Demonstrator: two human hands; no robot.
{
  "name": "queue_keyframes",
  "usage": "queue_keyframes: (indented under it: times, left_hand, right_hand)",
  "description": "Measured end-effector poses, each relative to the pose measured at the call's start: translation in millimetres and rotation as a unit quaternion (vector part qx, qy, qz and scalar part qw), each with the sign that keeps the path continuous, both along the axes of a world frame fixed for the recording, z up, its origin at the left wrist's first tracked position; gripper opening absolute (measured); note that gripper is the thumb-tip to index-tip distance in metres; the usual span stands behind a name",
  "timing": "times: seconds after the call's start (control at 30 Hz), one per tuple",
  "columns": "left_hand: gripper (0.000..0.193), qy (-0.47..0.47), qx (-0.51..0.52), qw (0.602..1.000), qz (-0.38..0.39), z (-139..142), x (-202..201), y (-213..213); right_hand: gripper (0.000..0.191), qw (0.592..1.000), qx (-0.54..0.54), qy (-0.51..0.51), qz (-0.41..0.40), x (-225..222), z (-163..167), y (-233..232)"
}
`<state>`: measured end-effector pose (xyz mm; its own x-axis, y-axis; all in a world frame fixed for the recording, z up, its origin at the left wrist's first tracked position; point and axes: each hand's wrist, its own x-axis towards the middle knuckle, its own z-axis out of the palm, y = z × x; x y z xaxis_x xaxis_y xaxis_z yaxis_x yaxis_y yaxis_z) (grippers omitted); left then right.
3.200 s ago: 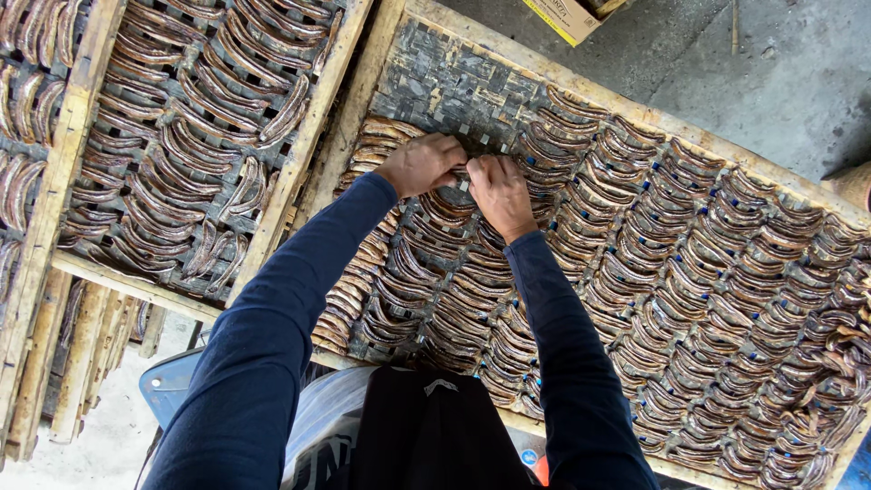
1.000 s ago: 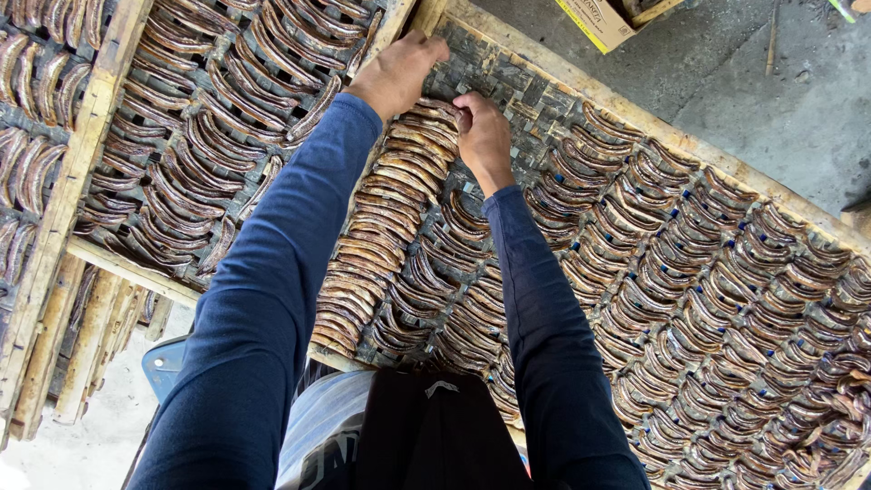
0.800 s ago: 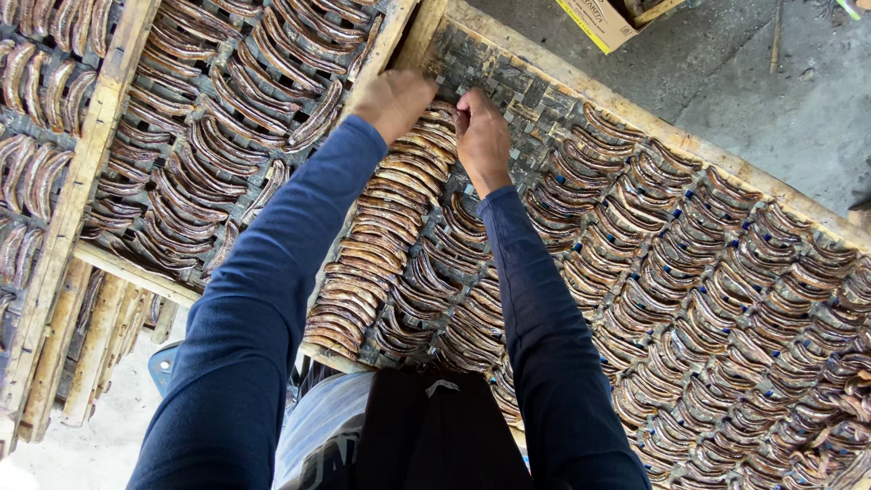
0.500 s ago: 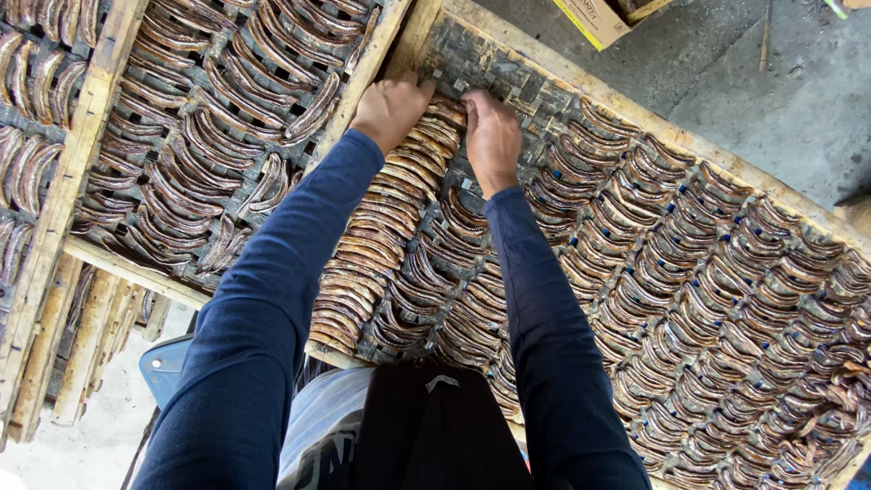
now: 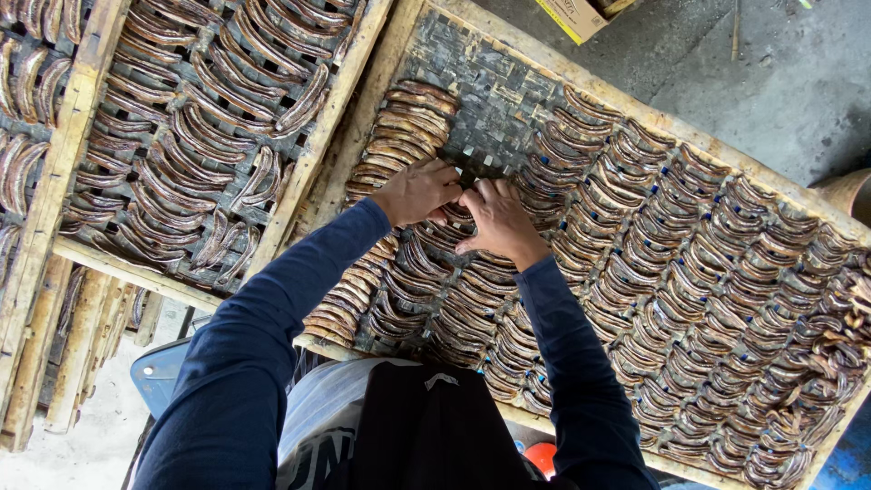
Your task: The person sits at large woven bamboo drying trays filled with dried banana slices and fills empty gaps in the rows, picking slices one at a time and placing them into the sparse middle section of the tray. They work across different trays, pressing slices into the woven grid to form even rows.
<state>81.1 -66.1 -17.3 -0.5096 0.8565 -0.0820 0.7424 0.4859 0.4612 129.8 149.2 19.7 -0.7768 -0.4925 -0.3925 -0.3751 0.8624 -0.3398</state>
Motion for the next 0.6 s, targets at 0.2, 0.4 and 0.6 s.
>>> queue_keyframes:
  times: [0.2, 0.4, 0.6]
  left_hand:
    - [0.056, 0.037, 0.022, 0.999, -0.009, 3, 5, -5]
    - [0.065, 0.112, 0.043, 0.993, 0.006, 15, 17, -12]
    - [0.025, 0.236, 0.025, 0.971, 0.006, 9, 30, -10]
  right_hand:
    - [0.073, 0.996, -0.028, 0.082, 0.035, 11, -16, 8]
    - [0.035, 0.963, -0.048, 0.258, 0.061, 37, -20, 8]
    - [0.042, 0.945, -0.072, 0.316, 0.049, 49, -10, -3]
